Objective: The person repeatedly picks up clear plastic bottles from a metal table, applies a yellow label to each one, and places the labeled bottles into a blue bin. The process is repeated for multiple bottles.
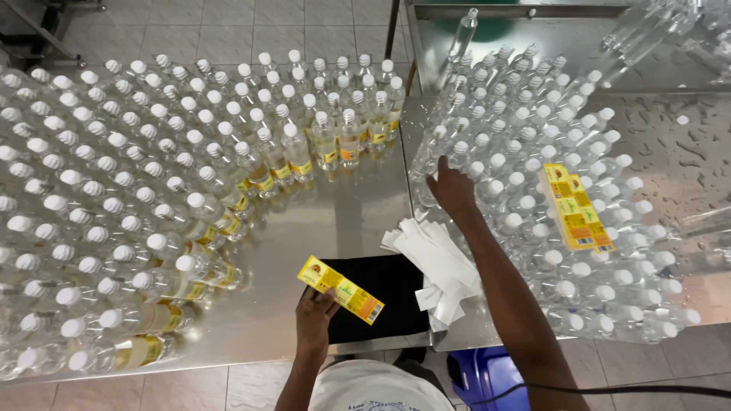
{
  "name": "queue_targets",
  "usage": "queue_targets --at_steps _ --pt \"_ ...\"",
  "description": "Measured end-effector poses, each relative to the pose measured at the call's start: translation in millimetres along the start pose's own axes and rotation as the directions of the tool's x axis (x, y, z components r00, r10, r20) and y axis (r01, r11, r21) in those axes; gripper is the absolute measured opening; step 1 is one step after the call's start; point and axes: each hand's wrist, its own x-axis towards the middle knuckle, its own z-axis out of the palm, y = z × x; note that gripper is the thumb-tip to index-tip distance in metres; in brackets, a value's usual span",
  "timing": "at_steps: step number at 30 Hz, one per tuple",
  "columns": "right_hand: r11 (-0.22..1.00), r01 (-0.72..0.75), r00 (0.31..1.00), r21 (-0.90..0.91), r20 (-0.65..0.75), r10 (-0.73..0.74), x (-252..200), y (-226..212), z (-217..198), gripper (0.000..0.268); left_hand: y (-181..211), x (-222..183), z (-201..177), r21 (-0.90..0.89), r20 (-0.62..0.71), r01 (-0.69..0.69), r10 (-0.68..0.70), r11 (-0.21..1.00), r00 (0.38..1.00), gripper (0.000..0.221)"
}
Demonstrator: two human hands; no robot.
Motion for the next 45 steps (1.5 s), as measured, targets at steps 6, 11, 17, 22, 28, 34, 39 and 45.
queue_targets --at_steps 6,11,17,22,28,34,39,45 --pt "0.985 0.037 0.999 0.169 -0.030 -0.032 -64.1 -58.7 -67.3 0.030 24.9 6.5 -1.6 0.074 0.048 0.026 -0.030 0.997 0.998 0.031" --pt "0.956 -0.110 0.861 0.271 0.506 -0.045 -51.5 -85.2 -37.7 0.050 19.1 26.8 -12.9 -0.137 0.190 0.176 -0.148 0.975 0.970 0.038" --pt "0.890 -0.289 0.512 0.352 0.843 -0.166 -65.3 -118.5 69.8 0.017 50.1 11.0 -3.4 -0.326 0.438 0.511 -0.352 0.795 0.827 0.078" --pt "0.929 -0.273 0.567 0.251 0.822 -0.055 -70.9 -115.2 103.1 0.036 56.6 -1.5 -6.9 -0.215 0.544 0.471 -0.296 0.856 0.786 0.085" --pt "0.955 -0.127 0.903 0.267 0.429 0.000 -124.0 -117.3 61.1 0.028 61.7 -2.1 6.3 -0.065 0.544 0.460 -0.355 0.885 0.760 0.085" --pt "0.368 -0.362 0.918 0.856 0.396 -0.016 -207.6 -151.1 -47.3 0.039 53.9 -5.7 39.1 0.209 0.410 0.325 -0.384 0.922 0.827 0.078" --pt "0.219 -0.379 0.925 0.899 0.358 0.131 -232.9 -140.0 -78.6 0.018 67.7 -38.6 73.0 0.307 0.493 0.124 -0.269 0.944 0.827 0.063" --pt "0.245 -0.289 0.957 0.925 0.272 0.101 -253.7 -90.9 -60.4 0.020 19.5 -12.9 79.1 0.329 0.455 -0.273 0.102 0.904 0.885 0.041"
